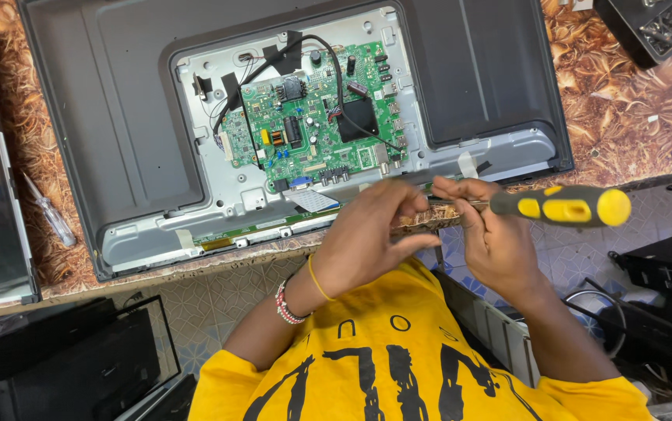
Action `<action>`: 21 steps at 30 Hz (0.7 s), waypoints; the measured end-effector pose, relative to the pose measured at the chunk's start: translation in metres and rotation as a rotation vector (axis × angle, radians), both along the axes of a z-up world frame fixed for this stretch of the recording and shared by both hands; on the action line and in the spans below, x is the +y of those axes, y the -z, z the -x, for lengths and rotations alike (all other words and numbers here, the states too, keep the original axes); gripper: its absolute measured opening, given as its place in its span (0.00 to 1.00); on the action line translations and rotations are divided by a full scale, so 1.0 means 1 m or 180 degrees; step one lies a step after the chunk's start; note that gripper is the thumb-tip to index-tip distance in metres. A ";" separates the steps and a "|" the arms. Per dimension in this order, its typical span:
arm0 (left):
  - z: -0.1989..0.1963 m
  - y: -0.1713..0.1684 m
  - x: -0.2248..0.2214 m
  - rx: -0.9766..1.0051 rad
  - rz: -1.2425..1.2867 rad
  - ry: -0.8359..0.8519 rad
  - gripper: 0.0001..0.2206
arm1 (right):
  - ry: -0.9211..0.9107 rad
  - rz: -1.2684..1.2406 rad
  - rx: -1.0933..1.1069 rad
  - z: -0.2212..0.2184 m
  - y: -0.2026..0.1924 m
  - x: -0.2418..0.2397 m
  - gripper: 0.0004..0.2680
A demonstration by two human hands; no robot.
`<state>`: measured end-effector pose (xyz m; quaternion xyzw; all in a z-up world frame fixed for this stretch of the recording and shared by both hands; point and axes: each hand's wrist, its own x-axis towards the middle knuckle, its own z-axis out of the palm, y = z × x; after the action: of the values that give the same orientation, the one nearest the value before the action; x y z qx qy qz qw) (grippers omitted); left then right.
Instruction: The person uses a screwdriver to remove screws from a disassembled television chassis, then detaches a plastic bezel and disconnects ribbon cables from the mainboard. They later reattach the bezel and secure it with screws.
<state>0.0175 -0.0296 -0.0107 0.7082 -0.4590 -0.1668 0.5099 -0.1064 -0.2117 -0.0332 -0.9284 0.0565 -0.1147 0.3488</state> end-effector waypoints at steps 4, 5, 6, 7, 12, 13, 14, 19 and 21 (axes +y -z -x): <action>0.007 0.030 0.026 0.1474 -0.1145 0.0844 0.20 | 0.0237 -0.0808 -0.0071 -0.001 -0.007 0.012 0.05; 0.010 0.035 0.029 0.1930 -0.1259 0.1249 0.19 | 0.0373 -0.0560 0.0006 0.001 -0.005 0.010 0.07; 0.011 0.042 0.029 0.1938 -0.1254 0.1251 0.19 | 0.0373 -0.0556 0.0014 0.002 -0.004 0.008 0.07; 0.013 0.050 0.029 0.2179 -0.1161 0.1309 0.18 | 0.0399 -0.0452 0.0072 0.003 -0.003 0.005 0.06; 0.029 0.092 0.024 0.3100 -0.0383 0.1216 0.17 | 0.0280 -0.0580 -0.0261 0.001 -0.015 0.006 0.04; 0.031 0.097 0.023 0.3433 -0.0136 0.1214 0.20 | 0.0247 -0.0734 -0.0249 0.001 -0.021 0.008 0.04; 0.033 0.102 0.023 0.3765 0.0111 0.1195 0.22 | 0.0206 -0.0902 -0.0234 0.000 -0.026 0.011 0.05; 0.043 0.125 0.023 0.4914 0.0825 0.0866 0.23 | 0.0113 -0.1653 -0.0142 0.014 -0.018 0.031 0.05; 0.046 0.121 0.031 0.5141 0.0936 0.0746 0.23 | 0.0059 -0.1817 -0.0142 0.013 -0.015 0.037 0.06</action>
<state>-0.0281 0.0015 -0.1313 0.2441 -0.0395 -0.6143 0.7493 -0.1194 -0.1745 -0.0178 -0.7894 0.0873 -0.1177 0.5962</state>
